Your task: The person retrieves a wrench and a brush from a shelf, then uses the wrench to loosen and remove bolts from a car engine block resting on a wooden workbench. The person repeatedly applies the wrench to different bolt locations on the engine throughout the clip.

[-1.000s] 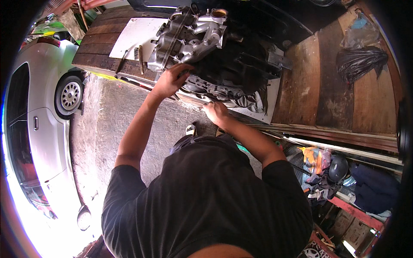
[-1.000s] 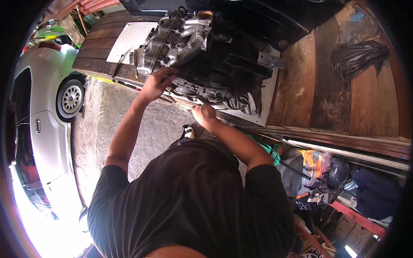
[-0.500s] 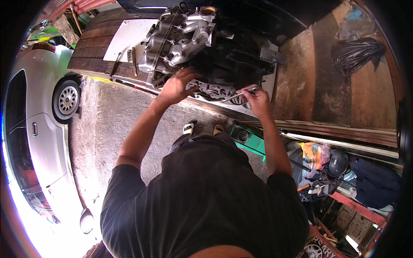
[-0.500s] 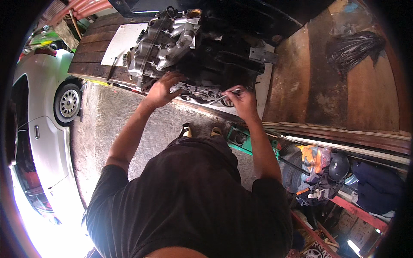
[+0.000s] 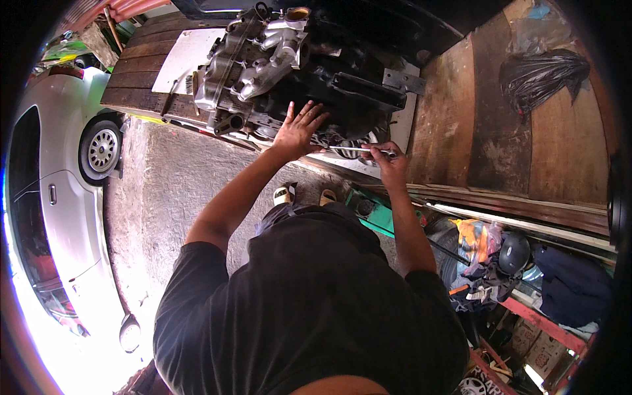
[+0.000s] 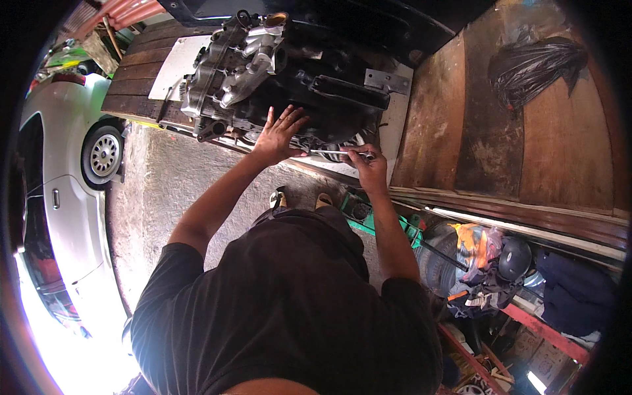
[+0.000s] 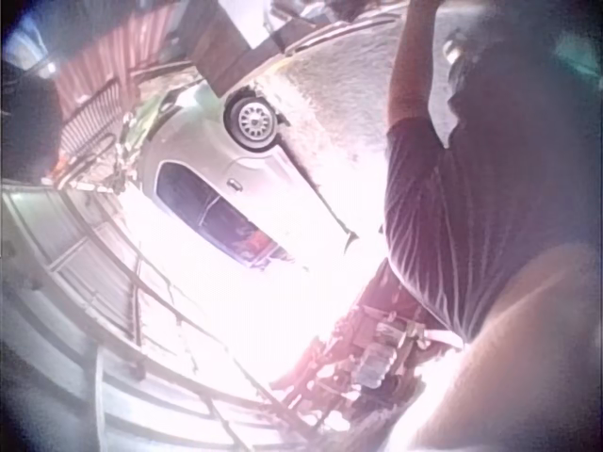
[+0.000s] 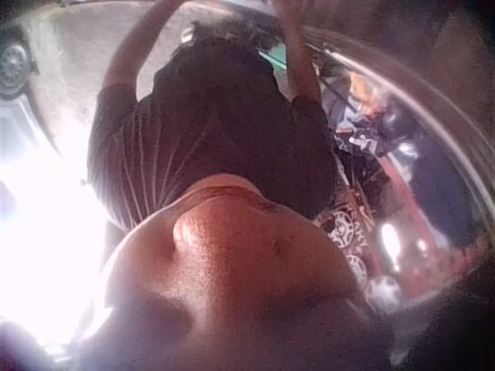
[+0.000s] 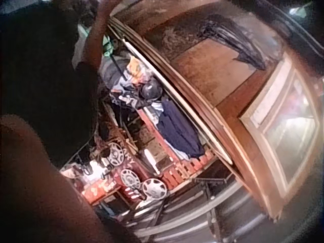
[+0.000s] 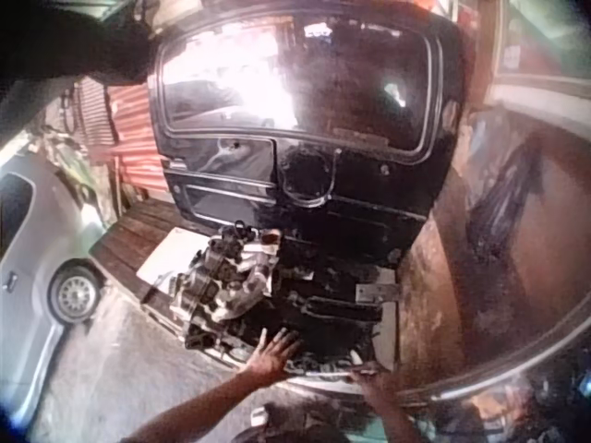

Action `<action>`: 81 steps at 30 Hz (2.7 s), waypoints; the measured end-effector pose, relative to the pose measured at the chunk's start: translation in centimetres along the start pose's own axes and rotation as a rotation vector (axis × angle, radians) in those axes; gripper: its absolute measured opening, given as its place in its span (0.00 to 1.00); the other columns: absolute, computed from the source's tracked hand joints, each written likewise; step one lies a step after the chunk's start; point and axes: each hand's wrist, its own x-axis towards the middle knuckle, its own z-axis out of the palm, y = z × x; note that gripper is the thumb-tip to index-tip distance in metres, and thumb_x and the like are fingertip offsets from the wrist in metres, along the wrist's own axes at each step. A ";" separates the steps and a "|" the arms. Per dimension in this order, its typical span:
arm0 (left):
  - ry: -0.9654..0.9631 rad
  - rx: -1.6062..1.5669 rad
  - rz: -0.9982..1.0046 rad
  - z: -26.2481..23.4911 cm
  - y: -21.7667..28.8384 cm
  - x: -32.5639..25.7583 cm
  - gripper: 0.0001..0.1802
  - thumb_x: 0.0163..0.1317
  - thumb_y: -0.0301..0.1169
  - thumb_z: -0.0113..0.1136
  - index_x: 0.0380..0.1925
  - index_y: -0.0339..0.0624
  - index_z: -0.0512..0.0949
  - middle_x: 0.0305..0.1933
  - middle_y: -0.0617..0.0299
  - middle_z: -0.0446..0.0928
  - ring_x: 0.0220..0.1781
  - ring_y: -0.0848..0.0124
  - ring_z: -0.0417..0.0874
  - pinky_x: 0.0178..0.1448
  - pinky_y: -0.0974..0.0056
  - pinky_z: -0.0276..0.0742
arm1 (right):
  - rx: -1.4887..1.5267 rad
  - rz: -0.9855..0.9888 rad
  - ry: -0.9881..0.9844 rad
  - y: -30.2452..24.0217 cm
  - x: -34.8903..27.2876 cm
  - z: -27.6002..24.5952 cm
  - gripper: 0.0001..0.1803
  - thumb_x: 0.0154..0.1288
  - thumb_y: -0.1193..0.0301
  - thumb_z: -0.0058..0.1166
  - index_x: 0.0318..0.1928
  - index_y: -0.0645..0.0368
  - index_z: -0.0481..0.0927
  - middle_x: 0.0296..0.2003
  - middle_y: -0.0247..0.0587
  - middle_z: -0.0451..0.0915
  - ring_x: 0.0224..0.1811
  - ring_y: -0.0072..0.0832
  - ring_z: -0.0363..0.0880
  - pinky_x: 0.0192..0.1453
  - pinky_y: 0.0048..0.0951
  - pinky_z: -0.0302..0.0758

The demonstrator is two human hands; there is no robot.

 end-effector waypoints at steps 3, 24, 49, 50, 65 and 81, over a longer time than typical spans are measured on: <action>0.034 0.010 -0.019 0.4 0.4 0.3 0.53 0.50 0.61 0.64 0.73 0.53 0.54 0.78 0.58 0.50 0.81 0.60 0.43 0.77 0.35 0.30 | -0.007 0.003 -0.022 0.2 0.2 -0.4 0.05 0.69 0.77 0.54 0.39 0.67 0.75 0.41 0.56 0.84 0.39 0.36 0.86 0.45 0.33 0.84; 0.093 0.030 -0.015 1.2 0.6 0.4 0.58 0.46 0.64 0.65 0.73 0.48 0.53 0.76 0.61 0.54 0.80 0.64 0.47 0.78 0.37 0.29 | -0.210 0.045 -0.143 0.2 1.3 -2.4 0.06 0.63 0.77 0.60 0.39 0.66 0.83 0.35 0.42 0.86 0.41 0.25 0.83 0.48 0.27 0.78; 0.112 0.126 -0.024 2.1 0.7 0.4 0.58 0.44 0.62 0.66 0.71 0.45 0.56 0.77 0.60 0.54 0.80 0.65 0.46 0.77 0.34 0.30 | -0.687 -0.437 -0.357 -1.3 -0.3 0.0 0.05 0.60 0.73 0.63 0.37 0.59 0.83 0.35 0.44 0.84 0.37 0.38 0.85 0.40 0.33 0.80; 0.116 0.131 -0.026 2.3 0.7 0.4 0.58 0.45 0.62 0.65 0.72 0.45 0.56 0.77 0.61 0.54 0.80 0.65 0.46 0.77 0.34 0.30 | -0.694 -0.420 -0.348 -1.5 -0.3 0.2 0.05 0.61 0.73 0.62 0.37 0.59 0.83 0.35 0.45 0.84 0.36 0.38 0.85 0.39 0.33 0.79; 0.115 0.177 -0.012 2.9 0.2 0.2 0.57 0.48 0.62 0.62 0.73 0.46 0.52 0.78 0.61 0.51 0.80 0.65 0.45 0.77 0.34 0.30 | -0.770 -0.522 -0.230 0.4 -2.0 0.2 0.08 0.60 0.71 0.63 0.39 0.58 0.82 0.37 0.43 0.84 0.37 0.40 0.84 0.41 0.35 0.80; 0.233 -0.201 -0.015 -11.6 -8.1 -4.5 0.22 0.60 0.40 0.65 0.51 0.42 0.78 0.53 0.54 0.79 0.56 0.55 0.79 0.60 0.57 0.76 | -0.901 -0.488 -0.452 -4.5 4.2 5.1 0.10 0.59 0.65 0.63 0.34 0.58 0.79 0.31 0.41 0.82 0.32 0.40 0.82 0.36 0.37 0.78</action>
